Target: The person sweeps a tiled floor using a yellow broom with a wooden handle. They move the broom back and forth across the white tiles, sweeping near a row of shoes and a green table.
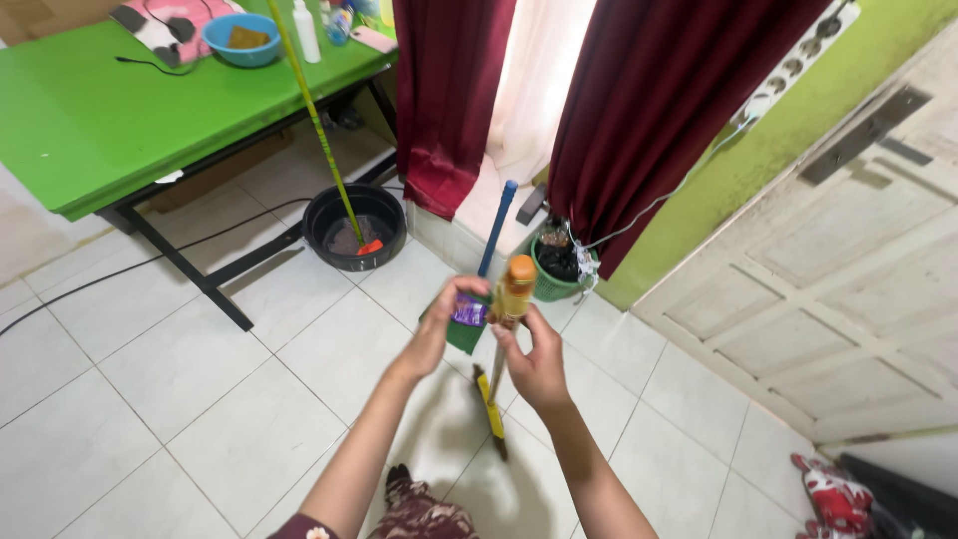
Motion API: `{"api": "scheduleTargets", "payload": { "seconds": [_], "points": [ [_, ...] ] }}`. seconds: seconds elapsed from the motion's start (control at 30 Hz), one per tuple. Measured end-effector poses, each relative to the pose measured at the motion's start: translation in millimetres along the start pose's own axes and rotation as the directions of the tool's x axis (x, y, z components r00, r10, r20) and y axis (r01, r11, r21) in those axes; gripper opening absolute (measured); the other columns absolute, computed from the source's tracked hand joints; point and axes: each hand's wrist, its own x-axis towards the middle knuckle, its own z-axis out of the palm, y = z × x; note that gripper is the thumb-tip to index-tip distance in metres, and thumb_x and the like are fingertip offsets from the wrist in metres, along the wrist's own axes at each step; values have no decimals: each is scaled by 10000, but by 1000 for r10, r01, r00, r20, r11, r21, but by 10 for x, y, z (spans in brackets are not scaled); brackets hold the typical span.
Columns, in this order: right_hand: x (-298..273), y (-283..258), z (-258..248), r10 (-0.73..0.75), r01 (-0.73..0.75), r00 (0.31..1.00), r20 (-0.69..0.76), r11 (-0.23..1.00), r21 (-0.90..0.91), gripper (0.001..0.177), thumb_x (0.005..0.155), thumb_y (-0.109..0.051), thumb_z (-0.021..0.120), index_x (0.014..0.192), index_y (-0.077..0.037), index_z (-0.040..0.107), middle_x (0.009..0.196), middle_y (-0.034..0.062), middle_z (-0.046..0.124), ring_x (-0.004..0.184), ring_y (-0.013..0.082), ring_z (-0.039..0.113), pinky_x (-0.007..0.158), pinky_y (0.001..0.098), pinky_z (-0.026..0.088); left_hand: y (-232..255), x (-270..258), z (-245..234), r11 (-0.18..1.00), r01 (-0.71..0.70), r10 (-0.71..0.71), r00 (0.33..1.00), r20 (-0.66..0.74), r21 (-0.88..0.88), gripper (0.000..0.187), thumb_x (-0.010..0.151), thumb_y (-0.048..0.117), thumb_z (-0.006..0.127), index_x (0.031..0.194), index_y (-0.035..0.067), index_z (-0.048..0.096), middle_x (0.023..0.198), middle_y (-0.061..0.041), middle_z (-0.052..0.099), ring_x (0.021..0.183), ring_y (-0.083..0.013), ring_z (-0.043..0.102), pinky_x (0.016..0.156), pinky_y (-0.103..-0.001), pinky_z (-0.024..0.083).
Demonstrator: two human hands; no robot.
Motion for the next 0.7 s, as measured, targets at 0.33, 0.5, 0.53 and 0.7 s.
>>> {"api": "scheduleTargets", "payload": {
  "seconds": [0.33, 0.5, 0.53, 0.7],
  "points": [
    [-333, -163, 164, -123, 126, 992, -27, 953, 275, 360, 1076, -218, 526, 1361, -13, 446, 1038, 44, 532, 912, 129, 517, 858, 302, 485, -1223, -820, 534, 915, 277, -294, 956, 13, 294, 457, 970, 259, 633, 1328, 23, 475, 1208, -151, 628, 1141, -237, 588, 972, -370, 473],
    [-480, -639, 342, -152, 152, 988, -27, 939, 309, 325, 1065, -207, 551, 1318, -21, 468, 1016, 58, 559, 908, 133, 552, 854, 315, 503, -384, -1133, 508, 855, 323, -325, 943, -65, 407, 344, 1000, 337, 627, 1076, 8, 562, 833, -165, 635, 779, -270, 600, 726, -412, 499],
    [-519, -750, 422, -161, 165, 986, -39, 931, 327, 329, 1053, -189, 561, 1320, -21, 467, 1038, 59, 561, 929, 136, 561, 866, 321, 510, -208, -1216, 466, 843, 316, -316, 946, -76, 435, 326, 984, 332, 624, 1052, 17, 574, 775, -158, 616, 732, -272, 597, 702, -413, 494],
    [-782, -1213, 979, -162, 188, 982, -95, 872, 452, 380, 992, -112, 616, 1325, -31, 451, 1080, 64, 589, 964, 147, 597, 884, 340, 531, 418, -1710, 91, 763, 374, -325, 927, -188, 527, 295, 941, 329, 640, 906, 37, 631, 601, -133, 556, 581, -333, 555, 608, -433, 465]
  ]
}}
